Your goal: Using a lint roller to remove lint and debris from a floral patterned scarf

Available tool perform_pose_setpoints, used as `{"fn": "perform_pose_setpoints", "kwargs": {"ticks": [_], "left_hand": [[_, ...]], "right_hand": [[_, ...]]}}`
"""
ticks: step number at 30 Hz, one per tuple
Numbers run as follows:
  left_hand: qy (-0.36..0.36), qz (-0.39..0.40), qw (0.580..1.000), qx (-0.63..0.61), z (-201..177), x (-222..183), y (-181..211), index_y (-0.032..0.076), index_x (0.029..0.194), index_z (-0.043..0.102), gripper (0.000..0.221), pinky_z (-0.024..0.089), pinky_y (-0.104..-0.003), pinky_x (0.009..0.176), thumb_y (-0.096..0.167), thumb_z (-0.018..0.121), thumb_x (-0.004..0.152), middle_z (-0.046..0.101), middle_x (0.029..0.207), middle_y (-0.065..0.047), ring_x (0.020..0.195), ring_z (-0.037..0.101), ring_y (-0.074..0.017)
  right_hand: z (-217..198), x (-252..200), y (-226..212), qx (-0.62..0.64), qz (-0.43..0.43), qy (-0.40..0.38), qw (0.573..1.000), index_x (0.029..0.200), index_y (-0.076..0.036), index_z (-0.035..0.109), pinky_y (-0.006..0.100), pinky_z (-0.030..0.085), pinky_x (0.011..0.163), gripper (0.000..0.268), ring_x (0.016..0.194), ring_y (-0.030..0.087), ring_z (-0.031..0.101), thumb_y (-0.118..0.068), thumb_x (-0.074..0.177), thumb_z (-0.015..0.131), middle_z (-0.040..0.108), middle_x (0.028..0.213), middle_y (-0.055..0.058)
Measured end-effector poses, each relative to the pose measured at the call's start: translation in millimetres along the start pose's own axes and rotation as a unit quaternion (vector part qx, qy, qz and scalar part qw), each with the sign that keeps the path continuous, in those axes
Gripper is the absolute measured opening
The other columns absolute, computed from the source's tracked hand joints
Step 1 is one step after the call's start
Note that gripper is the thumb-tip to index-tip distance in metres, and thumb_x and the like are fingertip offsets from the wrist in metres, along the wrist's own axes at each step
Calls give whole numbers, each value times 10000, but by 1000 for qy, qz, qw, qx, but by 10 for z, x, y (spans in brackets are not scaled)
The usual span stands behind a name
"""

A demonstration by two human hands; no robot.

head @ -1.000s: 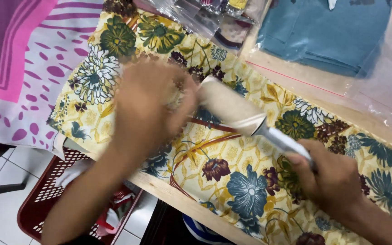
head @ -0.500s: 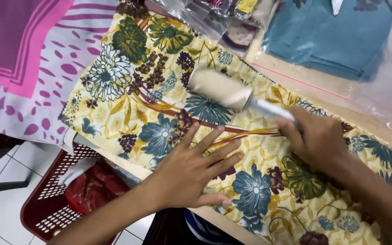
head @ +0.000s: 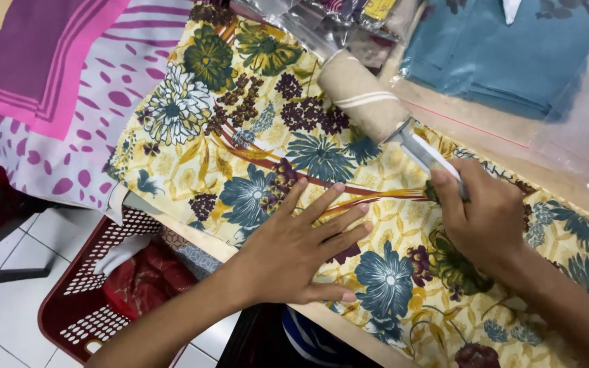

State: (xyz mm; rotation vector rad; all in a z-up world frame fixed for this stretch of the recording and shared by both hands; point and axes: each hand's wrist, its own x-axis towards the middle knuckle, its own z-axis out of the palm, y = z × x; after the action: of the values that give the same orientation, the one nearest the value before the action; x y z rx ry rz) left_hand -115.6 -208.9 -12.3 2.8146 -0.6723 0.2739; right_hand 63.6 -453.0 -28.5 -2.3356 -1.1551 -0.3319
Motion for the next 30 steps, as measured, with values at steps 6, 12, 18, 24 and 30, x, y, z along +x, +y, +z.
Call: {"fn": "perform_pose_setpoints", "kwargs": {"ticks": [6,12,18,24,30], "left_hand": [[11,-2,1000,-13,2,5,-5,196,1524,443,840,270,-697,1149,765,435,906,362,1636,-7,1541,267,-363],[29,-9,1000,2,-40,-14,-9,194,1514,469,847,231,-635,1200,773,448,896,408,1616,-23,1528,299,-349],[14,-1,999,-43,-88,-23,-51,145,1430,498,858,240,-679,1195,771,526,844,390,1591,-58,1522,257,-350],[168,-354,878,-276,-804,21,-723,56,942,724,211,667,-288,549,219,595,977,764,955,-107,746,735,-175],[149,-73,985,-53,-606,269,-2152,-29,1358,608,288,410,-585,1079,77,481,1122,650,1364,-225,1329,511,-475]], "right_hand": [[201,124,-107,62,-115,-83,988,994,-16,659,260,357,243,405,331,111,419,-328,1050,408,483,513,-12],[378,496,-77,27,-25,-100,994,980,-14,654,334,300,227,369,327,156,386,-256,1093,400,528,544,41],[376,413,-16,65,-27,-32,997,1004,43,643,304,342,240,319,375,164,446,-183,1121,451,550,612,83],[193,200,-254,72,-26,-23,997,964,0,632,336,300,338,309,408,152,381,-204,1086,434,497,625,54],[241,260,-313,49,43,-69,995,1069,15,656,331,337,267,362,366,160,423,-254,1080,416,518,564,46]]}}
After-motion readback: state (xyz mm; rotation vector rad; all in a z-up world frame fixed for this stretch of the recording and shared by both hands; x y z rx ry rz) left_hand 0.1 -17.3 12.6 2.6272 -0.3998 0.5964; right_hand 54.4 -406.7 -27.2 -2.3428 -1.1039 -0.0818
